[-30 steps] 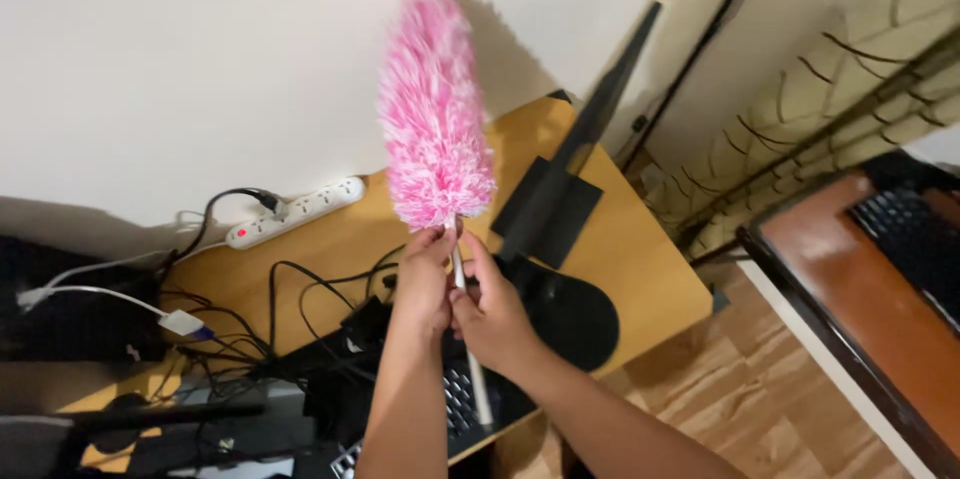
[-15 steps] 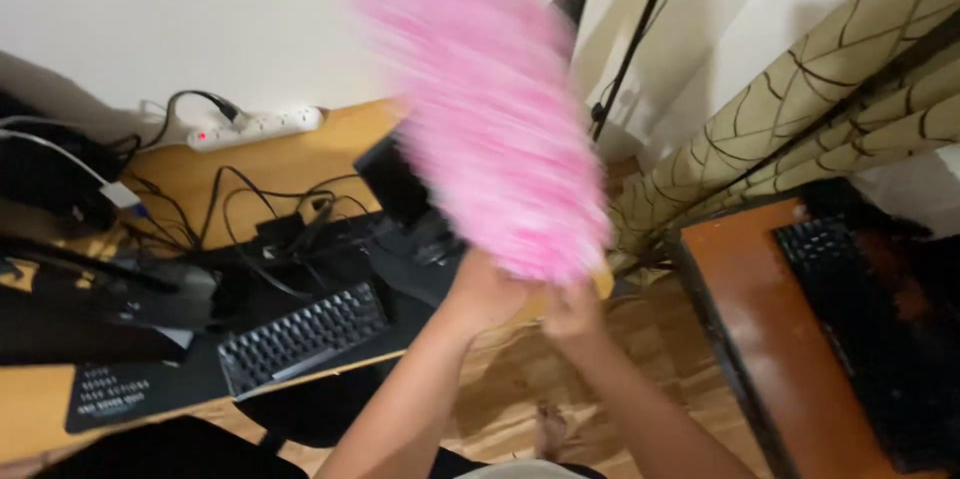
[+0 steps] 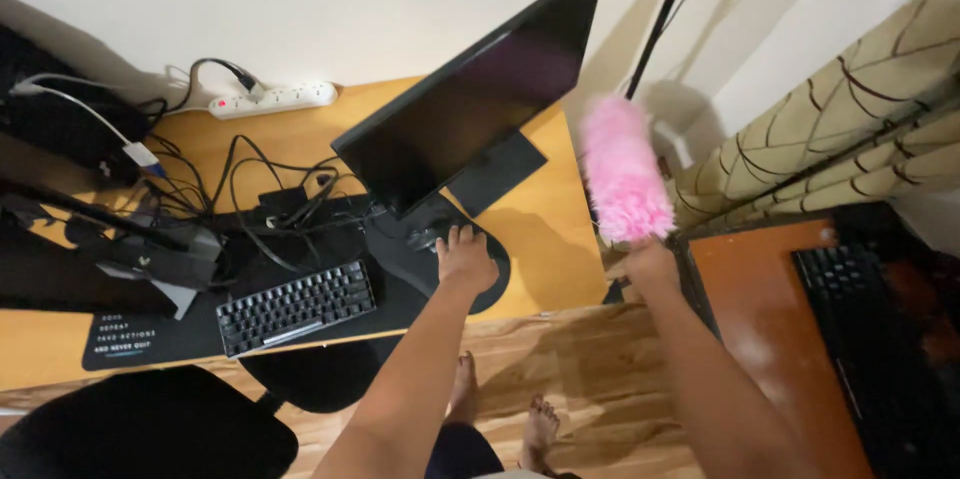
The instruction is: The person cleans a desk with a duster, then untangles and organizes multiple cables behind a monitor and power strip. They handle a power adapter and several cords, separating and arranging them on the desk.
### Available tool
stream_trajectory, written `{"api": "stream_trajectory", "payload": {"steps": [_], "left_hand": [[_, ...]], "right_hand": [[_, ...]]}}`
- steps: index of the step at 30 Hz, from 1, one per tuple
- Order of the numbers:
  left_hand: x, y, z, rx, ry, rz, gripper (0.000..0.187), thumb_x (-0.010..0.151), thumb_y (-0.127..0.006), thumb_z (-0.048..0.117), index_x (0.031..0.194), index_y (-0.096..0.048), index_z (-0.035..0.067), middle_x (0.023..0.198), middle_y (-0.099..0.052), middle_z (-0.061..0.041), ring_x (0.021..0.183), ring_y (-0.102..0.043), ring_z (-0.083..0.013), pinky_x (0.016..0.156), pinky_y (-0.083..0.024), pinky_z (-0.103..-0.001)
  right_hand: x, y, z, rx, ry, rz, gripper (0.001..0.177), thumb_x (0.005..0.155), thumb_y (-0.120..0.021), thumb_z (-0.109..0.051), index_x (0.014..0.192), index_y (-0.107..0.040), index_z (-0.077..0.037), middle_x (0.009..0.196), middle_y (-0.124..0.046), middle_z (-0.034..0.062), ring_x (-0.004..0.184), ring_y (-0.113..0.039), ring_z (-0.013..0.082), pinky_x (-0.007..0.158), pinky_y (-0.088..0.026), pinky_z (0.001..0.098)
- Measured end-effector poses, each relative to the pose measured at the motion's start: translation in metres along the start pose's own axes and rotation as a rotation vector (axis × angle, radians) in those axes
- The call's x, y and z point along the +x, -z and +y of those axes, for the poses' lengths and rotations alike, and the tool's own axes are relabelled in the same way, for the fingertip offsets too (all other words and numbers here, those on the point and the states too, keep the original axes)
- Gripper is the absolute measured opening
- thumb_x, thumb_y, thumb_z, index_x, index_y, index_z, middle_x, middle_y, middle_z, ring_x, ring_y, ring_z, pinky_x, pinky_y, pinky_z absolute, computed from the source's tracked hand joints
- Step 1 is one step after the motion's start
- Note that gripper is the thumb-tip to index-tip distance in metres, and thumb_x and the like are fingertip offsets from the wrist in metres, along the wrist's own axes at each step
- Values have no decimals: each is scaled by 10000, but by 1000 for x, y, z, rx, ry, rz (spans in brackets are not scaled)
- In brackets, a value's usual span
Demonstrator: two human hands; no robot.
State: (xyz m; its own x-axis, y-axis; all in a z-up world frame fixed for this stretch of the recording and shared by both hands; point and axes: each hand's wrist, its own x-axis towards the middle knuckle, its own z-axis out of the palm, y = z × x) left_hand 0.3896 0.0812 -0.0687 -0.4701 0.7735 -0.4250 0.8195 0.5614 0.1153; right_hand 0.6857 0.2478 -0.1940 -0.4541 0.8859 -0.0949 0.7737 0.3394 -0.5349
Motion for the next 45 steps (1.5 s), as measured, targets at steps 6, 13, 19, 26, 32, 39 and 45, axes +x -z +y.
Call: {"api": "stream_trajectory", "payload": {"steps": [6,13,19,26,32,39,45], "left_hand": [[34,-27,-5,-91,-31,102,607,909,-627,291,1458,-469,88,1575,-371,-113,1506,-273,-297,1242,-176,-490],[156,-130,-34,-790,-1,428,649,926,-682,258,1463,-446,-21,1414,-558,-205,1336,-525,-343,1118,-428,-398],[221,-124,-15,-2636,-30,317,566,925,-539,367,1452,-450,181,1558,-447,-86,1392,-436,-470,1127,-372,-616],[188,22,38,-3040,55,172,752,881,-395,708,1443,-531,228,1584,-464,-32,1425,-402,-380,1153,-286,-604],[177,59,45,-3017,-163,184,713,902,-422,665,1443,-529,214,1553,-507,-55,1435,-428,-353,1142,-290,-668],[204,51,13,-2811,-390,76,738,880,-420,674,1385,-582,161,1489,-555,-173,1337,-455,-493,1035,-351,-711],[255,1,-22,-2698,-1181,44,243,1237,-470,283,1217,-688,178,1454,-621,-143,1449,-516,-310,1291,-213,-519]], "right_hand": [[1,20,-17,-49,-284,-169,361,1071,-430,-320,1197,-599,-27,1109,-682,287,1061,-637,492,910,-500,580],[19,-17,-1,-143,-143,-275,419,894,-588,-379,1169,-611,-64,1122,-683,228,1067,-638,452,880,-510,579],[34,-48,-16,3,-289,-119,416,1016,-440,-422,1232,-625,-118,1066,-704,270,1022,-627,517,900,-485,599],[32,-51,-28,100,-359,-177,462,997,-448,-447,1285,-565,-106,1033,-697,291,1001,-627,525,850,-500,590],[25,-25,-23,96,-430,-169,400,977,-496,-400,1267,-622,-155,1012,-728,262,985,-659,490,825,-516,566],[-16,-13,57,312,-174,-1,428,738,-643,-195,1143,-621,-59,1001,-723,246,915,-684,448,773,-540,519],[-48,17,54,-20,-260,-211,259,920,-559,-241,1110,-635,-83,991,-714,270,955,-678,472,832,-540,555]]}}
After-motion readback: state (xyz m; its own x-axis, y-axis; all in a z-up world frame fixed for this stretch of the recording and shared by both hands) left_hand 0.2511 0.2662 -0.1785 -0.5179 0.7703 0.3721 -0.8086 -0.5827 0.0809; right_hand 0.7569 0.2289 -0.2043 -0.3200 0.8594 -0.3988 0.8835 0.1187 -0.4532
